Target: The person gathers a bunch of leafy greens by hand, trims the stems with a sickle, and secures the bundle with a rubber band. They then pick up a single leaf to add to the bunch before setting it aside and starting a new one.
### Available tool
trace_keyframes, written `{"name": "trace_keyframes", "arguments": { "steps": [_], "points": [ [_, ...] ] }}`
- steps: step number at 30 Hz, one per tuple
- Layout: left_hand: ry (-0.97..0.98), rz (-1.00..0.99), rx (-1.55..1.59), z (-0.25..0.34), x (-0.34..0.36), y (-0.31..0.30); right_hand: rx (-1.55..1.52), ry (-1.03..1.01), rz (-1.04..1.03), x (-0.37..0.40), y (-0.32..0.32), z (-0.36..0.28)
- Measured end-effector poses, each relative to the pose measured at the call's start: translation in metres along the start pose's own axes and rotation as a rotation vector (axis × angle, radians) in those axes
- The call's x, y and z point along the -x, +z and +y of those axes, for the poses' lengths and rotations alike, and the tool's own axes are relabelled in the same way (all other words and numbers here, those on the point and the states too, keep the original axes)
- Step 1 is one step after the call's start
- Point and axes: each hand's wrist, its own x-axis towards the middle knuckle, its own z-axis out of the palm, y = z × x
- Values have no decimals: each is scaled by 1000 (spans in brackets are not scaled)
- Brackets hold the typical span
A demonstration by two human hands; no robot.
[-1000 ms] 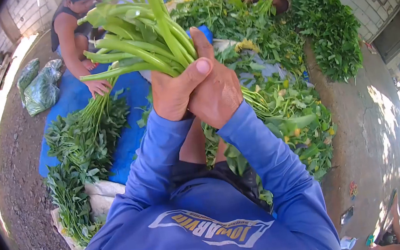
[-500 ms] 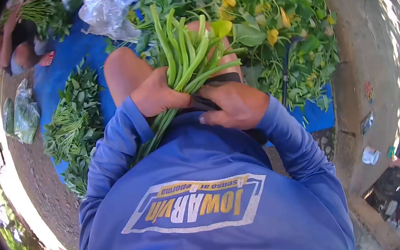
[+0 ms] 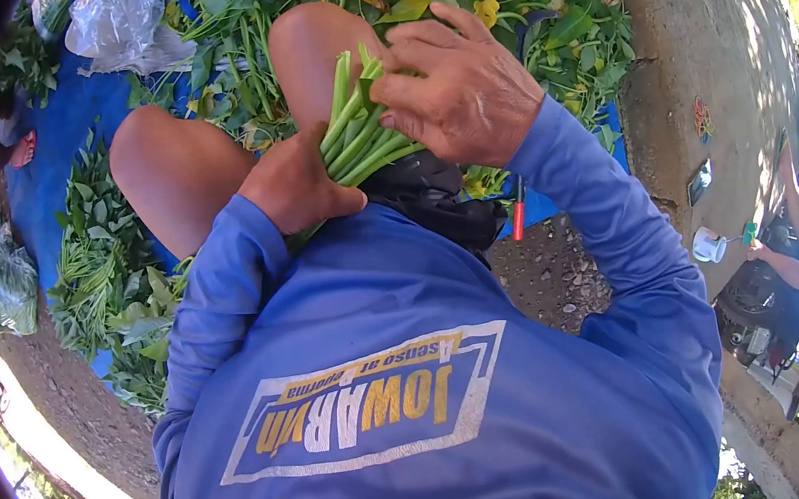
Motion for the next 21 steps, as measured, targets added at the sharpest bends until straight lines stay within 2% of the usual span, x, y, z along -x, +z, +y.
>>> {"name": "trace_keyframes", "arguments": {
  "steps": [3,6,7,10,11,14,17,20,21],
  "points": [
    [-45,22,-36,1,3,-5,-196,188,-68,26,15,-4],
    [-41,-48,-37,2,-1,-4,-416,371,72,38,58,-4],
    [-16,-43,-42,-5,-6,-1,-397,387,113,36,62,-4],
    [-9,-45,-76,-5,-7,-6,-262,488,-22,19,51,-10],
    [-16,-43,-88,-3,-7,-8,-225,473,68,16,55,-16],
    [-42,-47,-98,4,-4,-9,-295,447,74,11,48,-17],
    [-23,-10,-113,6,-1,-4,-165,428,-116,9,36,-25],
    [25,29,-158,10,2,-6,-211,397,-141,1,37,-22],
    [42,39,-178,10,3,-8,-222,367,-93,1,35,-21]
  ]
}}
